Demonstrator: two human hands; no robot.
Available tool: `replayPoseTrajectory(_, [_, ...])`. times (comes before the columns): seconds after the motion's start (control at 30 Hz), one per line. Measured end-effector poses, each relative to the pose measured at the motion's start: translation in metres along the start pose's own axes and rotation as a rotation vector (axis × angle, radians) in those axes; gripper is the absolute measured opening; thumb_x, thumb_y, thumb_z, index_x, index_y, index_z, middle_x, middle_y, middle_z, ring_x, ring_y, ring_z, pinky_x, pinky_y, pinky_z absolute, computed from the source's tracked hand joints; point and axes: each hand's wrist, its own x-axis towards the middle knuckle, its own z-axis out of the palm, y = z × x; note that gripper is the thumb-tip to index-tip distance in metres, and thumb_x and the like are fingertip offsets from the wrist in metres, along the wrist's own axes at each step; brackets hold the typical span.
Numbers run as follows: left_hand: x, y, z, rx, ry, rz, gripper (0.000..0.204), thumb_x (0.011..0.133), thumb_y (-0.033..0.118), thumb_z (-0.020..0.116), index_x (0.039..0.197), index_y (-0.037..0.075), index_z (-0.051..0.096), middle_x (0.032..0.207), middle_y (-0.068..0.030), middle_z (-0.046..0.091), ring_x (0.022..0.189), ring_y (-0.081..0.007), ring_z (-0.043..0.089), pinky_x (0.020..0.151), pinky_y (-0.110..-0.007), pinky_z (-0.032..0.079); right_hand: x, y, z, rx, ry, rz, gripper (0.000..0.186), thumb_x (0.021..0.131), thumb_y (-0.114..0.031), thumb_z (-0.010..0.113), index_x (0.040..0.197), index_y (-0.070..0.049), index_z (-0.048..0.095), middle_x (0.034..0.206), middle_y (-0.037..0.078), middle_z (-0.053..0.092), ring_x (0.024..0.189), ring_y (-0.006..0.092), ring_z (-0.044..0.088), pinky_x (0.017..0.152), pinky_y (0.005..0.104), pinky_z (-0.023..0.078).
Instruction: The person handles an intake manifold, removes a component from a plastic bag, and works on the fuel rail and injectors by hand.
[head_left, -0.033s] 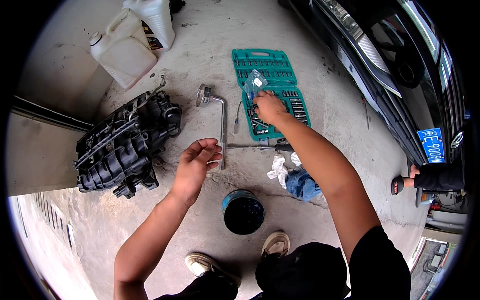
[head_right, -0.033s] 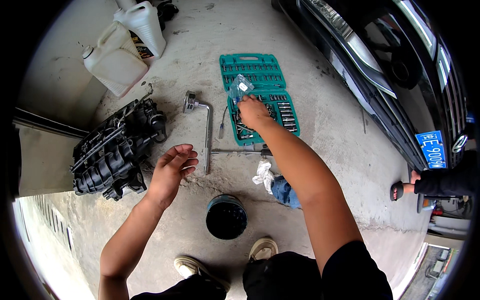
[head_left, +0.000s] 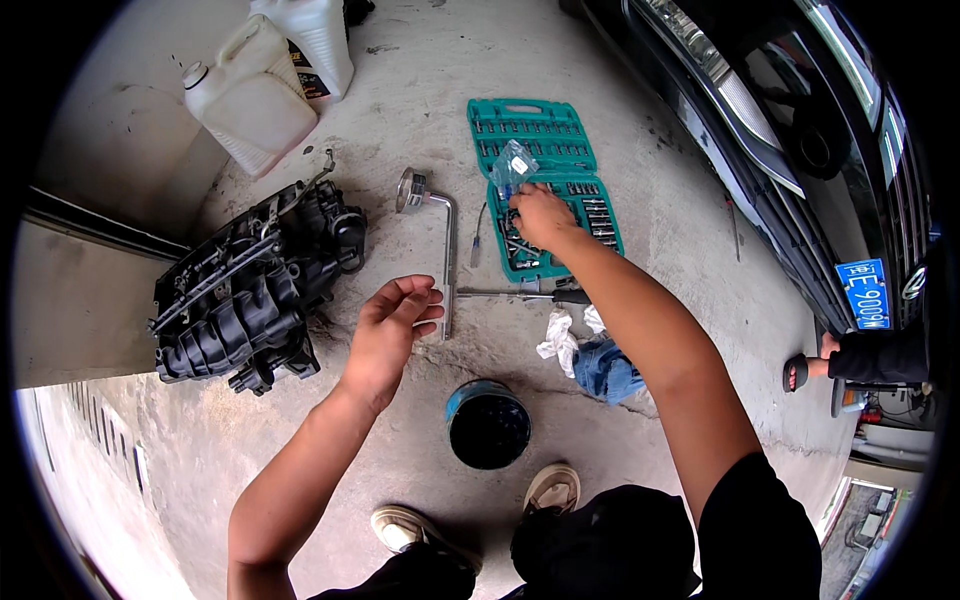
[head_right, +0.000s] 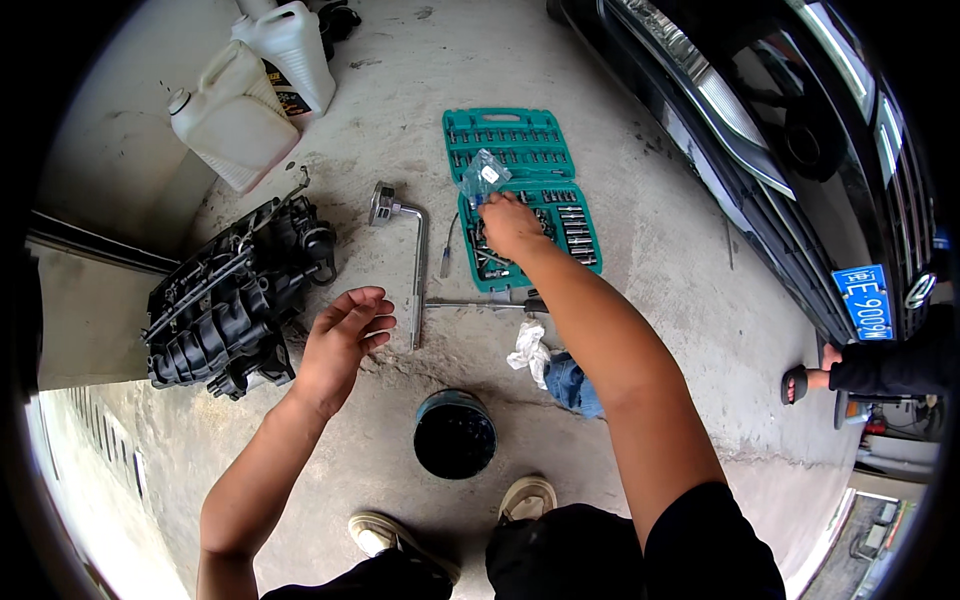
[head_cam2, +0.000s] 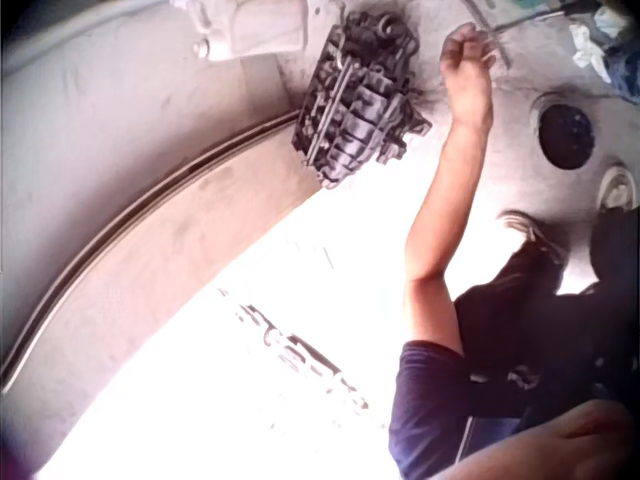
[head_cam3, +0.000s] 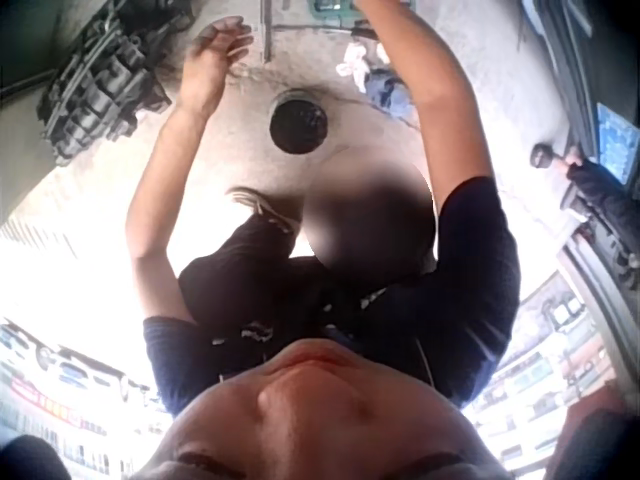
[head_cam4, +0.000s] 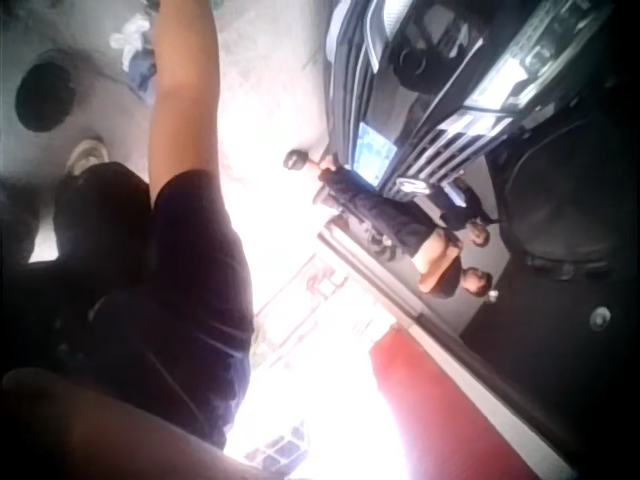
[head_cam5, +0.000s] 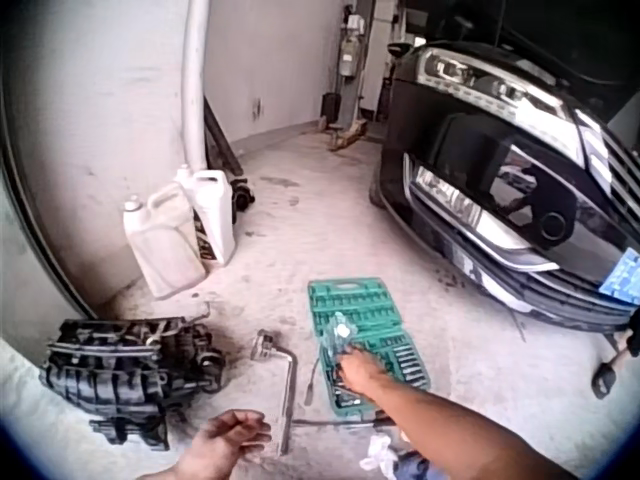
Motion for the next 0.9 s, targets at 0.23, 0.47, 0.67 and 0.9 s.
replayPoseTrajectory(0.23, [0.0,0.0,-0.004,-0.031,0.01,0.021,0.023,0.097,0.018,0.052,0.115,0.005,0.055,0.103,-0.0052,0.062,0.094,-0.0146,0.059,0.084,-0.028,0.046,0.004,-0.006,0.02,-0.041,0.072,-0.035,0.034,0.08,-0.007,0.062,0.113,-0.005,0.058,0.123,0.013,0.057,0.119,0.0334,0.05,0.1,0.0412,0.044])
replayPoseTrajectory(0.47, [-0.003,0.007,-0.003,-0.011,0.03,0.045,0.021,0.096,0.016,0.052,0.114,0.005,0.055,0.103,-0.0049,0.062,0.094,-0.0141,0.059,0.082,-0.028,0.046,-0.001,-0.001,0.033,0.245,0.231,0.057,0.028,0.078,-0.005,0.061,0.105,-0.007,0.06,0.097,0.011,0.065,0.101,0.0321,0.058,0.089,0.0421,0.049])
replayPoseTrajectory(0.67, [0.002,0.0,-0.001,-0.02,0.019,0.034,0.02,0.095,0.017,0.052,0.112,0.005,0.057,0.1,-0.0043,0.062,0.093,-0.0138,0.059,0.082,-0.028,0.047,0.006,-0.01,0.036,0.402,0.322,0.186,0.027,0.075,-0.005,0.064,0.102,-0.008,0.062,0.086,0.008,0.065,0.087,0.0289,0.062,0.077,0.041,0.051])
replayPoseTrajectory(0.9, [0.002,-0.001,0.003,0.013,0.016,0.026,0.023,0.096,0.018,0.053,0.114,0.004,0.057,0.102,-0.0044,0.063,0.092,-0.0132,0.059,0.082,-0.027,0.047,-0.021,-0.041,0.01,0.702,0.597,-0.005,0.028,0.075,0.0,0.066,0.102,-0.005,0.066,0.083,0.008,0.064,0.077,0.0268,0.061,0.069,0.036,0.05])
